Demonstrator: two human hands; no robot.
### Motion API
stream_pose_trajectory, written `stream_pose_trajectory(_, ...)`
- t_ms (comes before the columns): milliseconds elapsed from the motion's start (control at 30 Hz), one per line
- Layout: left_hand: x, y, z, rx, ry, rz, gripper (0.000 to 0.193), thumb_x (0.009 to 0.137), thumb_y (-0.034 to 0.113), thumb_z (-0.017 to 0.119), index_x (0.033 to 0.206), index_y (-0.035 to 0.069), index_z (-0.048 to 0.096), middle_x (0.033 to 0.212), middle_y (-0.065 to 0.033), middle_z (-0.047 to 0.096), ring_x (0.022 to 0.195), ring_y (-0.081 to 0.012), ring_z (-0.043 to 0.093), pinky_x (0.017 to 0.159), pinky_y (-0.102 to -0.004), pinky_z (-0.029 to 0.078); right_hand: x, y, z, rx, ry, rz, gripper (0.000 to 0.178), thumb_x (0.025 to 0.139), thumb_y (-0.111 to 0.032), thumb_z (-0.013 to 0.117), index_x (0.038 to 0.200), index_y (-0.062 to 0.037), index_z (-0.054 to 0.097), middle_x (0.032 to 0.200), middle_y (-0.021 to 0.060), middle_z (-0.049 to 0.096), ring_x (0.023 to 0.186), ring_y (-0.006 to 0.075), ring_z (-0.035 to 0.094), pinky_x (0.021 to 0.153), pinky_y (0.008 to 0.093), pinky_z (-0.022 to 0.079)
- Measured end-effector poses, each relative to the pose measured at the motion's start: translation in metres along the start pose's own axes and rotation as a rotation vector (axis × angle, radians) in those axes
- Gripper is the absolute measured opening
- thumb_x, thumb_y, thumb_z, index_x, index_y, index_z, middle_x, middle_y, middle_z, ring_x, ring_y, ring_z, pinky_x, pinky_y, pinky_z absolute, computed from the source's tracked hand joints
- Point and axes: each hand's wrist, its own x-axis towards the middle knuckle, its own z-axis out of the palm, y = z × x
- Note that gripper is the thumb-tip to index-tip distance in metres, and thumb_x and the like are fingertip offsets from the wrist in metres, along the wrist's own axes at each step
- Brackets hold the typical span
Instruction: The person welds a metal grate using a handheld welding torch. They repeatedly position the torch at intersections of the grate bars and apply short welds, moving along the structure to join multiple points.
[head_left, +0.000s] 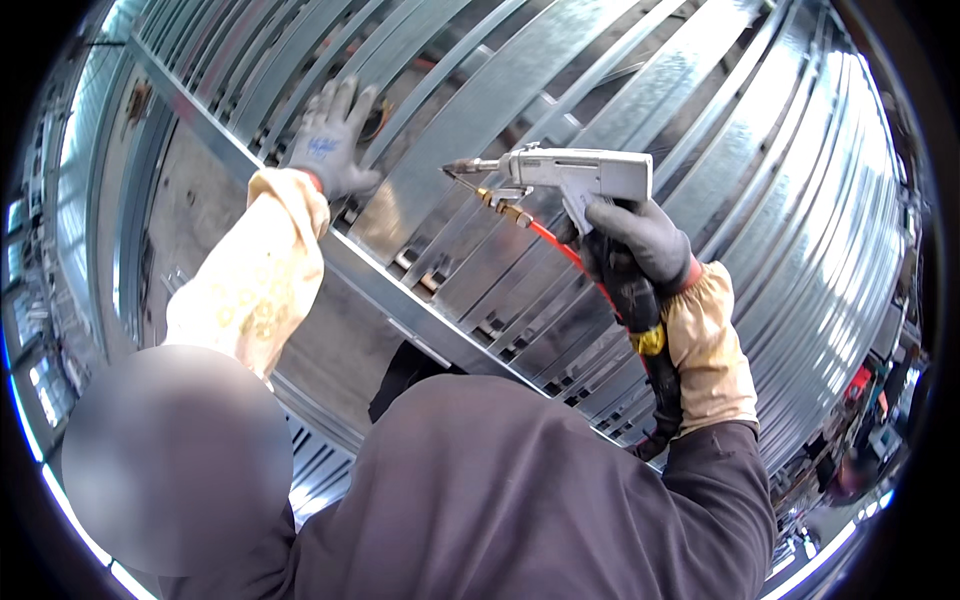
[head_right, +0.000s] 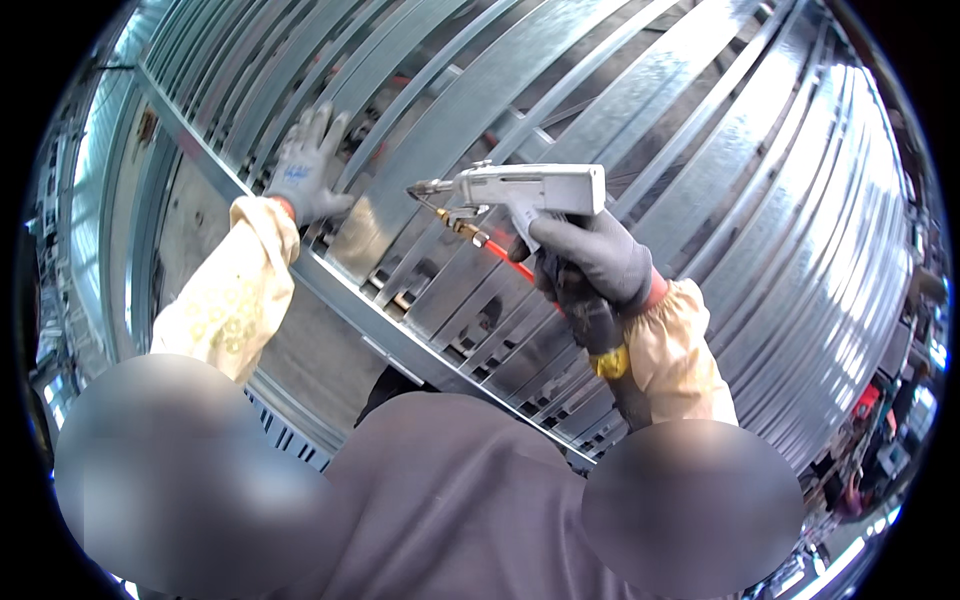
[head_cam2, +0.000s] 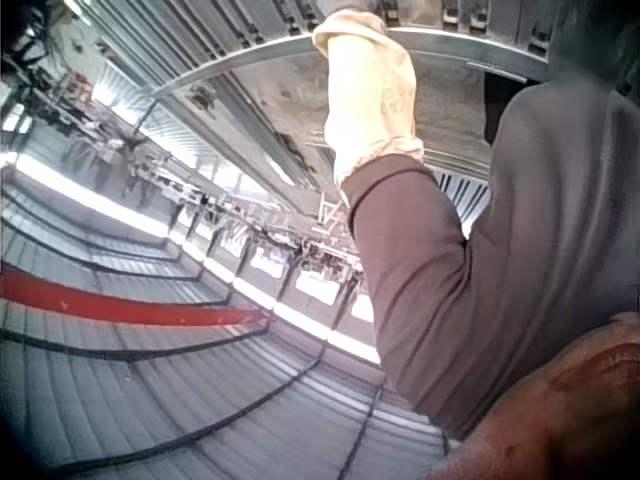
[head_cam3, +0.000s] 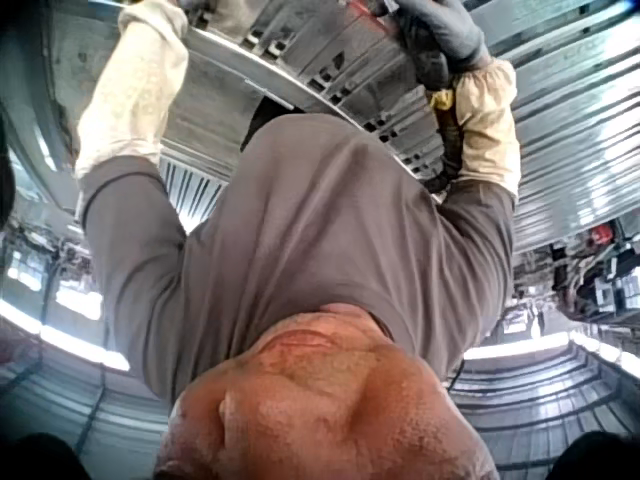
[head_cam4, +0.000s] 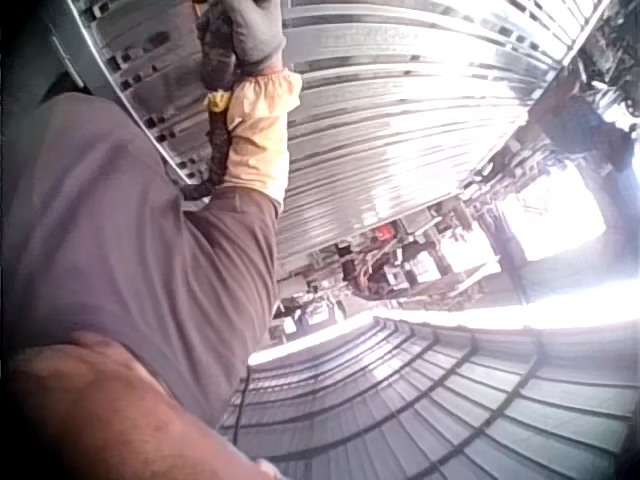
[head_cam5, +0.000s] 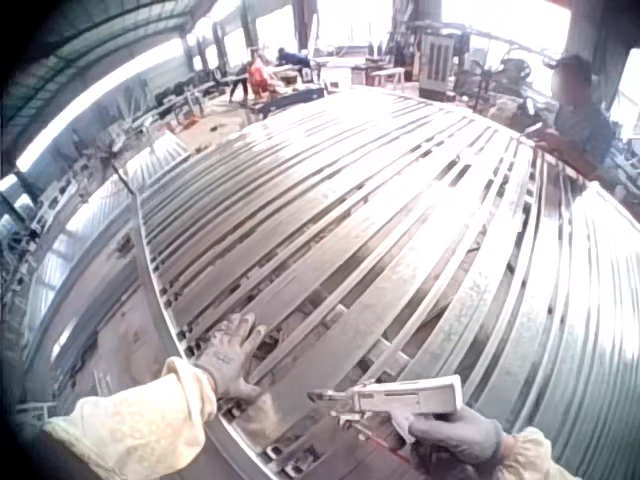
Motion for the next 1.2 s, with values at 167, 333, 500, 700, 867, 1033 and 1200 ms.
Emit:
stream_pose_trajectory(167,-0.006,0.009,-0.005,0.008,-0.029,-0.093,0.122,0.064,0.038,0.081,0.162,0.021,0.009,0.167,-0.017,0.01,0.155,-0.0381,0.009,0.126,-0.048,0.012,-0.009,0.003,-0.066,0.116,0.109,-0.081,0.039,0.099,-0.028,0.06,0.12,0.0041,0.057,0.092,0.0137,0.07,0.062,0.0173,0.066,0.056,0.0296,0.055)
stream_pose_trajectory(333,-0.007,0.01,0.006,-0.03,0.04,-0.111,0.123,0.065,0.04,0.083,0.162,0.02,0.012,0.167,-0.0168,0.012,0.154,-0.0392,0.011,0.125,-0.049,0.013,-0.01,0.018,-0.107,0.123,0.182,-0.106,0.034,0.102,-0.027,0.058,0.118,0.0027,0.057,0.093,0.0139,0.071,0.068,0.0188,0.068,0.06,0.031,0.057)
stream_pose_trajectory(500,0.0,0.02,0.019,-0.068,0.113,-0.112,0.12,0.064,0.039,0.083,0.162,0.018,0.016,0.167,-0.0172,0.015,0.154,-0.0384,0.012,0.126,-0.0479,0.012,-0.023,0.025,-0.111,-0.398,0.449,0.083,0.044,0.095,-0.037,0.066,0.113,0.0026,0.062,0.092,0.0118,0.072,0.077,0.0175,0.07,0.07,0.0301,0.056)
stream_pose_trajectory(700,-0.012,0.017,0.014,-0.082,0.105,-0.165,0.117,0.067,0.042,0.08,0.162,0.019,0.015,0.168,-0.0161,0.011,0.155,-0.0373,0.007,0.126,-0.0482,0.008,-0.028,0.018,-0.078,-1.144,0.715,0.094,0.061,0.081,-0.049,0.069,0.119,-0.0022,0.062,0.12,0.0255,0.062,0.116,0.0395,0.061,0.1,0.0422,0.047)
stream_pose_trajectory(867,-0.011,0.015,0.017,-0.103,0.076,-0.172,0.113,0.072,0.051,0.076,0.162,0.019,0.017,0.168,-0.0156,0.011,0.156,-0.0352,0.005,0.126,-0.0468,0.005,-0.038,0.001,-0.056,-1.339,0.773,0.206,0.061,0.085,-0.05,0.067,0.129,-0.0079,0.06,0.128,0.0213,0.058,0.119,0.0374,0.06,0.102,0.043,0.047)
stream_pose_trajectory(1033,-0.015,0.015,0.021,-0.11,0.062,-0.166,0.115,0.073,0.053,0.077,0.161,0.01,0.017,0.168,-0.0152,0.013,0.156,-0.0338,0.008,0.126,-0.0468,0.005,0.004,-0.031,0.027,-1.328,0.728,-0.245,0.062,0.086,-0.047,0.071,0.135,-0.0123,0.058,0.126,0.0172,0.06,0.119,0.0357,0.061,0.098,0.0424,0.049)
stream_pose_trajectory(1200,-0.036,0.012,0.014,-0.079,-0.022,-0.394,0.121,0.07,0.06,0.078,0.161,0.008,0.016,0.167,-0.0167,0.013,0.155,-0.0352,0.009,0.125,-0.0475,0.007,0.137,-0.027,0.115,-1.417,0.289,-0.788,0.083,0.071,-0.03,0.082,0.143,-0.0091,0.045,0.142,0.017,0.048,0.134,0.0376,0.045,0.11,0.0479,0.038)
